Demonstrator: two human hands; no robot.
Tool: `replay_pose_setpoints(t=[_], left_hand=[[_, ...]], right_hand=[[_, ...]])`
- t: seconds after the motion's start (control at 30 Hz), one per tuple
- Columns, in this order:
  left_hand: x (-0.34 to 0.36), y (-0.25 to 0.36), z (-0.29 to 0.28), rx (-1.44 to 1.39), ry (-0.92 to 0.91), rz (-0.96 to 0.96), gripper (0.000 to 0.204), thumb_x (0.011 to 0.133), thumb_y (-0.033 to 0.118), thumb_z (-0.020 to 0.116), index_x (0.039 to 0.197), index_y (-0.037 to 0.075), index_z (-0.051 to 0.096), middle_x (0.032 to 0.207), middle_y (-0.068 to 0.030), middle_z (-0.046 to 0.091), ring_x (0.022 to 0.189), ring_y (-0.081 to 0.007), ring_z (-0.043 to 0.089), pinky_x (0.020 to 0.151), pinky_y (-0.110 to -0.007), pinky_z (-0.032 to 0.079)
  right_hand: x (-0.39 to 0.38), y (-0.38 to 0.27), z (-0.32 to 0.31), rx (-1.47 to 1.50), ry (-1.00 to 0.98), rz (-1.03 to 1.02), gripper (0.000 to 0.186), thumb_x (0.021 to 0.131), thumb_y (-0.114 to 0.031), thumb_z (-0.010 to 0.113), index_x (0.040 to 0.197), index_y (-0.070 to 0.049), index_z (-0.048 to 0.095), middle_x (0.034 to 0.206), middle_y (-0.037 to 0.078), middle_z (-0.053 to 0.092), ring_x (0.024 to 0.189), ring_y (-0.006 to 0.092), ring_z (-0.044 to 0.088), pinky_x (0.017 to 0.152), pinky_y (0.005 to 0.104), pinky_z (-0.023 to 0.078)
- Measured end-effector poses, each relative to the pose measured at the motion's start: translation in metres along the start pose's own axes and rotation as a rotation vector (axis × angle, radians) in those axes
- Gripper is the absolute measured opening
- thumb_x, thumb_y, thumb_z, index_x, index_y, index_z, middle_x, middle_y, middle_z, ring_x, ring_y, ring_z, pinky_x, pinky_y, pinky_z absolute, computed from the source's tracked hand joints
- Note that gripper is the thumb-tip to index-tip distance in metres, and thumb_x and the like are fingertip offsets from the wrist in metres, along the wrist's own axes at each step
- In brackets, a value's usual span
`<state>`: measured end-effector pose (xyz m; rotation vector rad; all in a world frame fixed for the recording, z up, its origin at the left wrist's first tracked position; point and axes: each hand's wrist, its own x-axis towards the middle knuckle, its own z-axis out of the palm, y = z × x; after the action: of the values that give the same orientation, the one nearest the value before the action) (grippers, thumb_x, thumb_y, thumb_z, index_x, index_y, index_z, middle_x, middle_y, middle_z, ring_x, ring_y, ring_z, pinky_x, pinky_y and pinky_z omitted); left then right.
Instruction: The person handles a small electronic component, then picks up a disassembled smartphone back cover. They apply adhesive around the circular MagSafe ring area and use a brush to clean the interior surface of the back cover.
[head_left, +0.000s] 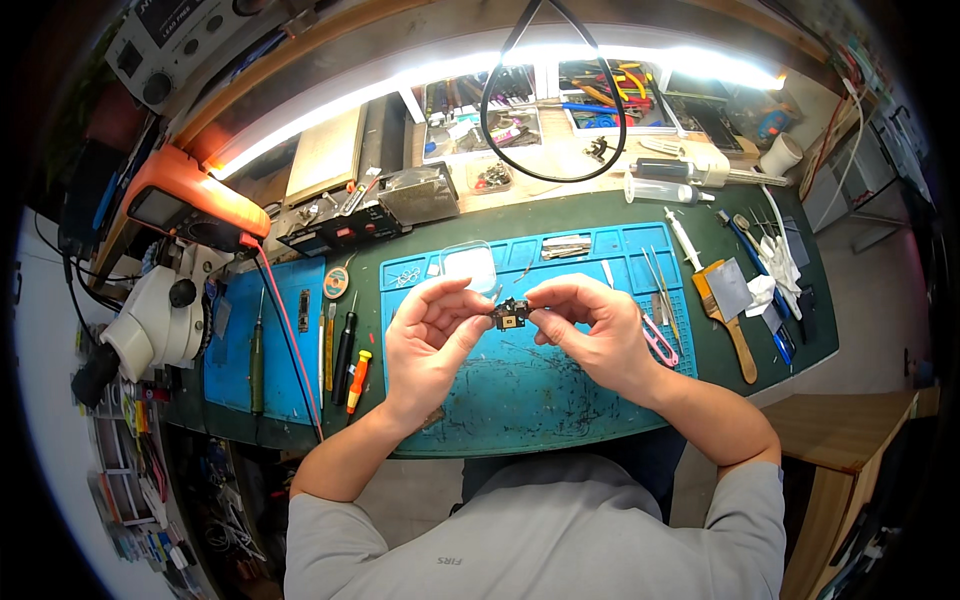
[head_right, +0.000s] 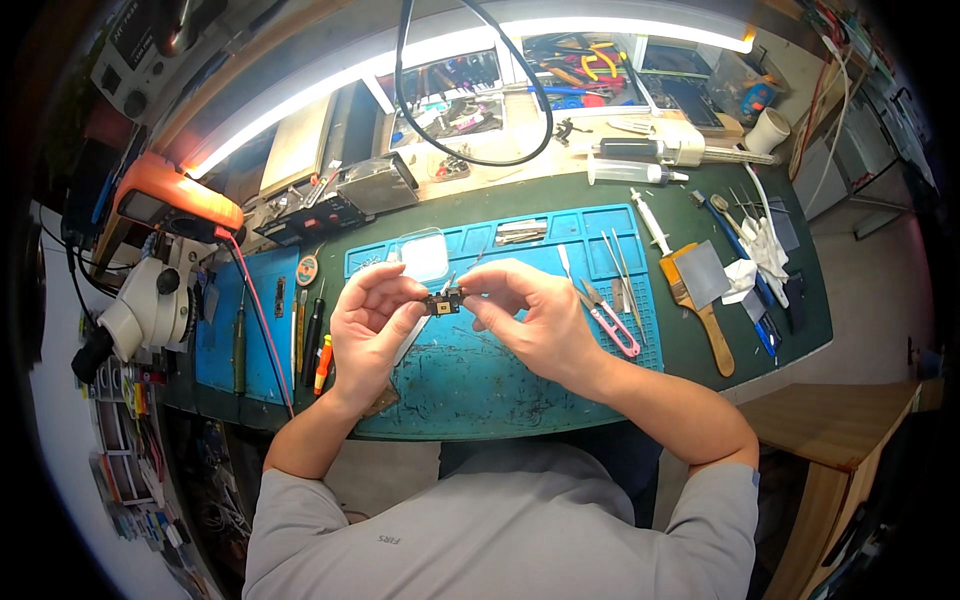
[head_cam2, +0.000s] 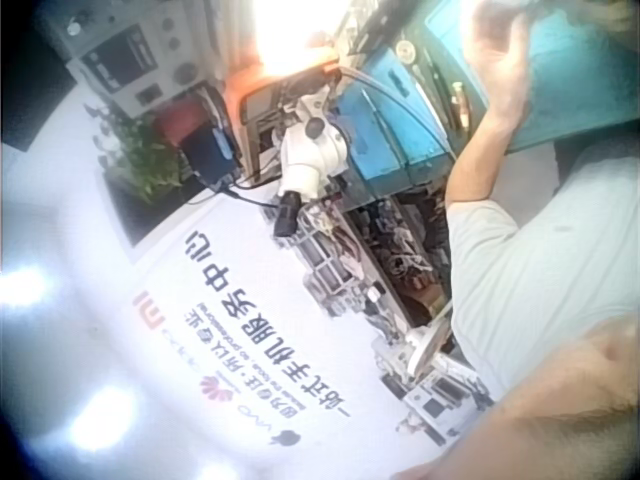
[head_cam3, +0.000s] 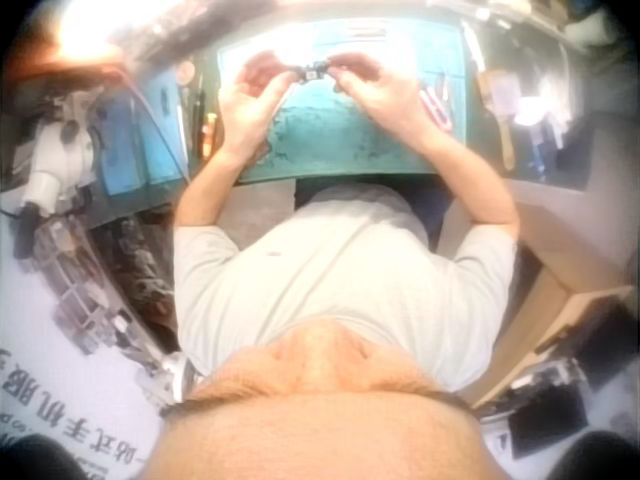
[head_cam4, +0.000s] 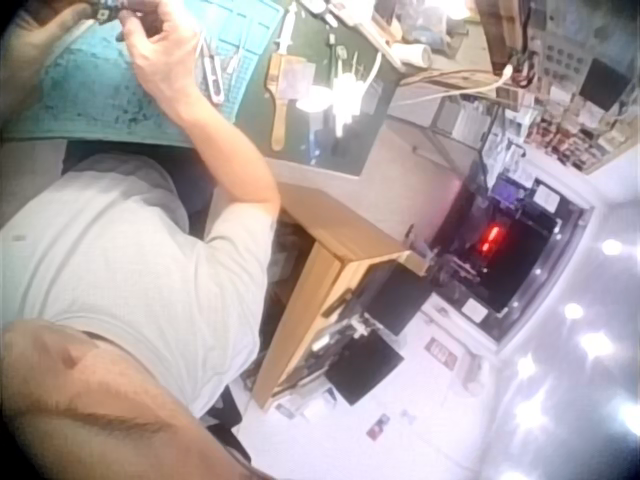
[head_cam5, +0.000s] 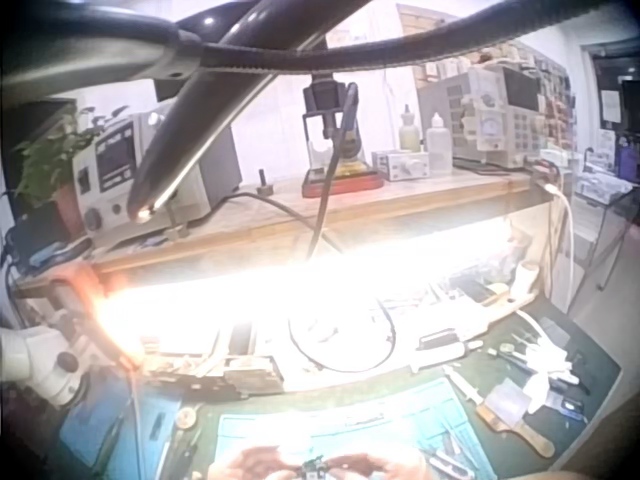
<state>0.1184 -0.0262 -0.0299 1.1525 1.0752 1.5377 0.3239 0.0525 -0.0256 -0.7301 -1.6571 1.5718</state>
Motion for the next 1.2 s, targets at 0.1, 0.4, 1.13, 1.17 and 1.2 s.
replay_pose_setpoints(t=[0.1, 0.4, 1.13, 1.17, 1.2], left_hand=[[0.0005, -0.0001, 0.0002, 0.001, 0.012, 0.007, 0.043, 0.091, -0.008, 0.066, 0.130, -0.001, 0.050, 0.112, -0.0117, 0.066, 0.109, -0.0174, 0.065, 0.095, -0.029, 0.054], [-0.0001, 0.0021, -0.0006, 0.041, 0.033, 0.000, 0.043, 0.091, -0.007, 0.067, 0.131, -0.001, 0.051, 0.111, -0.0121, 0.067, 0.109, -0.0172, 0.065, 0.094, -0.029, 0.054], [0.0002, 0.0035, 0.0004, 0.047, 0.059, -0.025, 0.041, 0.096, -0.001, 0.064, 0.134, -0.002, 0.048, 0.112, -0.0163, 0.070, 0.099, -0.0190, 0.069, 0.089, -0.030, 0.056], [0.0003, 0.0039, 0.0008, 0.049, 0.059, -0.027, 0.041, 0.096, -0.001, 0.064, 0.134, -0.002, 0.048, 0.112, -0.0163, 0.070, 0.099, -0.0190, 0.069, 0.090, -0.030, 0.056], [0.0005, 0.0041, 0.0011, 0.051, 0.057, -0.029, 0.041, 0.096, -0.001, 0.064, 0.134, -0.002, 0.048, 0.112, -0.0162, 0.070, 0.099, -0.0189, 0.069, 0.090, -0.030, 0.056]], right_hand=[[-0.0007, -0.0036, 0.0015, 0.098, 0.006, 0.039, 0.025, 0.095, -0.004, 0.066, 0.119, -0.001, 0.064, 0.098, 0.009, 0.072, 0.079, 0.0108, 0.069, 0.070, 0.0245, 0.056], [0.0001, -0.0034, -0.0005, 0.060, -0.024, 0.031, 0.027, 0.096, -0.005, 0.064, 0.122, 0.000, 0.063, 0.099, 0.010, 0.072, 0.077, 0.0112, 0.069, 0.069, 0.0248, 0.056], [0.0007, -0.0011, -0.0018, 0.050, -0.028, 0.022, 0.025, 0.096, -0.005, 0.063, 0.120, 0.001, 0.065, 0.094, 0.007, 0.071, 0.075, 0.0095, 0.069, 0.066, 0.0230, 0.055], [0.0008, -0.0008, -0.0017, 0.048, -0.029, 0.024, 0.025, 0.096, -0.005, 0.063, 0.120, 0.001, 0.065, 0.094, 0.007, 0.072, 0.074, 0.0094, 0.068, 0.066, 0.0230, 0.055], [0.0008, -0.0010, -0.0015, 0.047, -0.027, 0.020, 0.024, 0.096, -0.005, 0.063, 0.120, 0.001, 0.065, 0.094, 0.007, 0.072, 0.074, 0.0093, 0.068, 0.066, 0.0229, 0.055]])
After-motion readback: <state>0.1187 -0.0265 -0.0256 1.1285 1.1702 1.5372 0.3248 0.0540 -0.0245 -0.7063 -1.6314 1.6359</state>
